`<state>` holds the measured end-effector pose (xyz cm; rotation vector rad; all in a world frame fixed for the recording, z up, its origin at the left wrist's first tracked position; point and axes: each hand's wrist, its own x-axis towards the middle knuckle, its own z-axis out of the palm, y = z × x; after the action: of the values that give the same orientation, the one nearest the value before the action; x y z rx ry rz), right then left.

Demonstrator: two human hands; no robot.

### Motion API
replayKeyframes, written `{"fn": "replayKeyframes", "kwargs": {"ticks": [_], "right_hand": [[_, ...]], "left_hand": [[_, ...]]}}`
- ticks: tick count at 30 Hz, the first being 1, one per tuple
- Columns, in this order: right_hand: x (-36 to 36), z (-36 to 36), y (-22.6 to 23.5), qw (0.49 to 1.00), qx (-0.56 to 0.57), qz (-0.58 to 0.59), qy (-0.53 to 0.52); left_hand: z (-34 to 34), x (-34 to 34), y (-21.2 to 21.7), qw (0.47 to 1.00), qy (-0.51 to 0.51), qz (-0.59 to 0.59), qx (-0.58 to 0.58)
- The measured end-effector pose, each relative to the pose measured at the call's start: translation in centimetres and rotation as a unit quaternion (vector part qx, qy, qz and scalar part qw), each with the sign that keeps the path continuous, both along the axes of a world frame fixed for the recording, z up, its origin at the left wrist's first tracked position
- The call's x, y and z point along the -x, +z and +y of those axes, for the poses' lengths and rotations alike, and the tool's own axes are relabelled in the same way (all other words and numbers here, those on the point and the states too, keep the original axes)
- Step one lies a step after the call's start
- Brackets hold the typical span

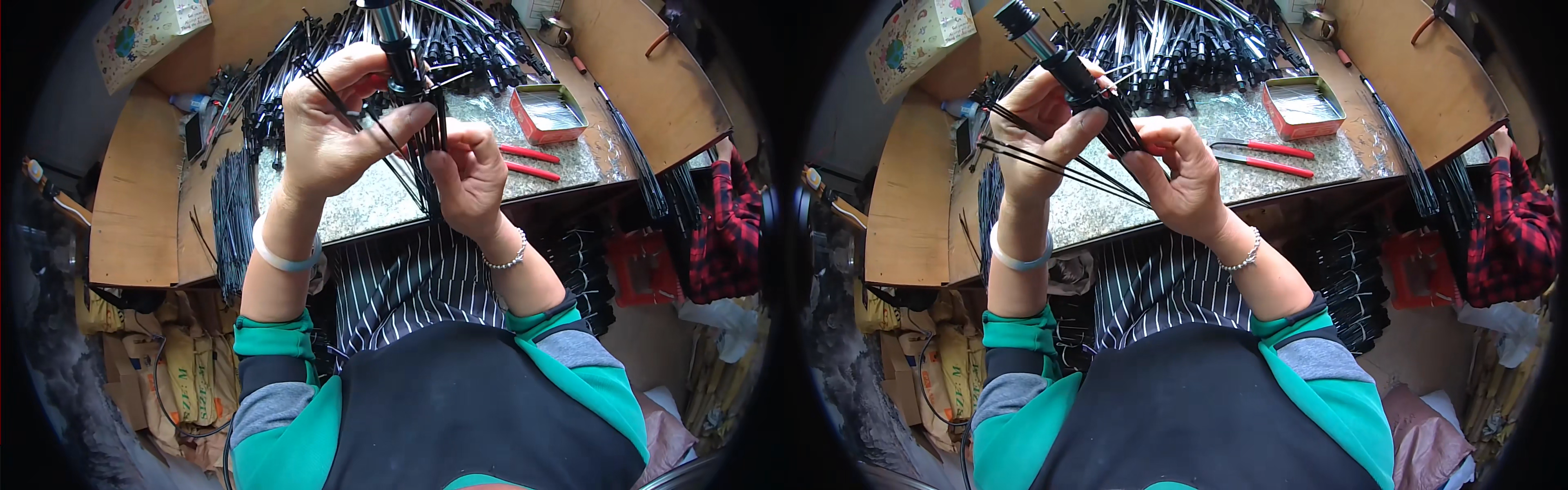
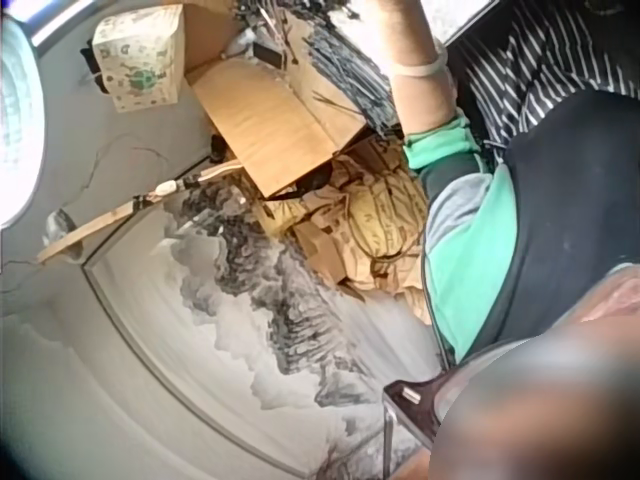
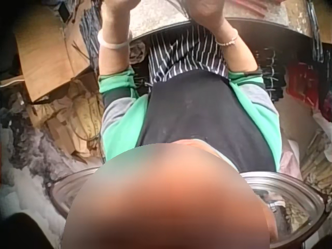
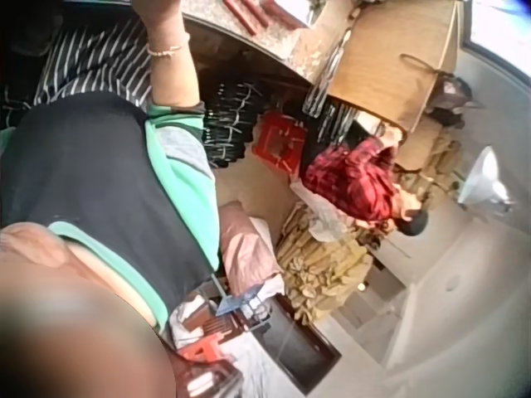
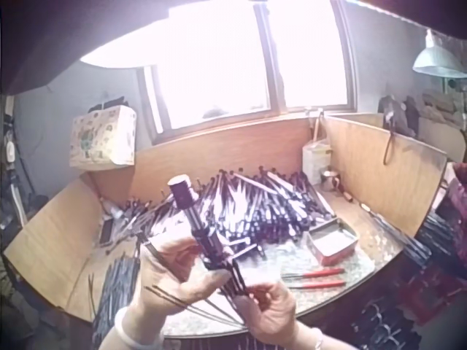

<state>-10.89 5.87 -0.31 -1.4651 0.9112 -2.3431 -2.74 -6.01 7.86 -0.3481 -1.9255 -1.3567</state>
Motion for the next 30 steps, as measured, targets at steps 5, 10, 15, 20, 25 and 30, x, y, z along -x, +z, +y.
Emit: {"fn": "replayKeyframes", "kwargs": {"ticks": [5,10,15,20,25,30], "right_hand": [[0.0,0.4,0.5,0.997,-0.018,-0.071,0.015],[1.0,0.7,0.3,0.997,-0.046,-0.051,0.038],[0.6,0.7,0.3,0.994,-0.049,-0.086,0.037],[-0.1,0.5,0.6,0.995,-0.042,-0.089,0.019],[0.2,0.7,1.0,0.991,-0.097,-0.096,-0.011],[-0.1,0.5,1.1,0.989,-0.094,-0.113,0.011]], "left_hand": [[1.6,0.0,0.2,0.999,0.043,-0.006,-0.023],[2.4,-0.5,0.1,0.996,0.08,-0.01,0.044],[3.1,-0.6,0.2,0.995,0.087,-0.022,0.034],[3.5,-0.5,-0.1,0.991,0.127,-0.033,0.04],[3.7,0.0,-0.7,0.992,-0.001,-0.004,-0.13],[5.0,0.8,-1.7,0.993,0.032,0.069,-0.087]]}}
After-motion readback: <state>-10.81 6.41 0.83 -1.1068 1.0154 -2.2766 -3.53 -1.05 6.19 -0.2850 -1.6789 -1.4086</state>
